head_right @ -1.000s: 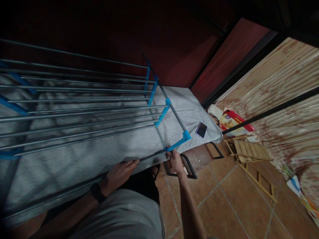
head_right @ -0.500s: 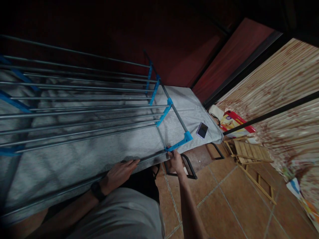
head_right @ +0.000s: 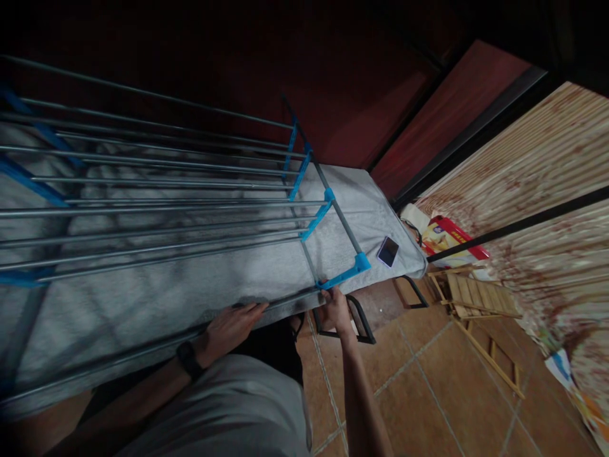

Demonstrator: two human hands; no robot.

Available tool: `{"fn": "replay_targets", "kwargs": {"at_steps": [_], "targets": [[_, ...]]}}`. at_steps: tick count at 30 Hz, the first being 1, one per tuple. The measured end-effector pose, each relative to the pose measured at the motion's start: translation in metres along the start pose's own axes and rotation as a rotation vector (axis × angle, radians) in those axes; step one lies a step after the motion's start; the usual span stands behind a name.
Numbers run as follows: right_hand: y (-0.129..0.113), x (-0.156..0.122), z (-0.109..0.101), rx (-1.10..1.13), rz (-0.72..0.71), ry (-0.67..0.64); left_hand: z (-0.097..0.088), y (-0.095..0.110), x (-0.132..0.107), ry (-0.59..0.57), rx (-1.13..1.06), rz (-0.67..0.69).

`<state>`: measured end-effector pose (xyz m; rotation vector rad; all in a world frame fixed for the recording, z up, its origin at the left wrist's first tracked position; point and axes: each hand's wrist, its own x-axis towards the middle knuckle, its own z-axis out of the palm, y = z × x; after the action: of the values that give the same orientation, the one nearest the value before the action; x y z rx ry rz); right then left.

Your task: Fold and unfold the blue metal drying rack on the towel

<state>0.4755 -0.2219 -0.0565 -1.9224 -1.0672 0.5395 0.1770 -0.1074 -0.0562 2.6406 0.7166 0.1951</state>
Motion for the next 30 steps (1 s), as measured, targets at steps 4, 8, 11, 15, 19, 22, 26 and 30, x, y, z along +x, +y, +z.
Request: {"fn": "replay_targets", "kwargs": {"at_steps": [4, 8, 11, 15, 19, 22, 26, 30], "targets": [[0.000, 0.000, 0.000, 0.014, 0.006, 0.000, 0.002, -0.001, 0.000, 0.024, -0.027, -0.002], [-0.001, -0.001, -0.002, 0.031, 0.007, -0.018, 0.004, -0.004, 0.000, 0.000, -0.032, 0.001], [-0.003, -0.002, -0.003, 0.051, 0.013, -0.038, 0.005, -0.004, -0.001, 0.012, -0.009, -0.012], [-0.006, -0.003, -0.002, 0.073, 0.036, -0.033, 0.005, -0.004, -0.002, 0.030, -0.037, -0.009], [-0.010, -0.004, 0.000, 0.079, 0.045, -0.019, 0.010, -0.006, -0.005, 0.073, -0.074, 0.001], [-0.011, -0.004, 0.002, 0.063, 0.051, -0.011, 0.013, -0.007, -0.006, 0.100, -0.058, -0.010], [-0.010, -0.004, 0.003, 0.041, 0.045, -0.009, 0.011, -0.006, -0.003, 0.070, -0.065, 0.005], [-0.008, -0.005, 0.006, 0.007, 0.041, -0.003, 0.009, -0.006, 0.000, 0.038, -0.076, 0.016]]}}
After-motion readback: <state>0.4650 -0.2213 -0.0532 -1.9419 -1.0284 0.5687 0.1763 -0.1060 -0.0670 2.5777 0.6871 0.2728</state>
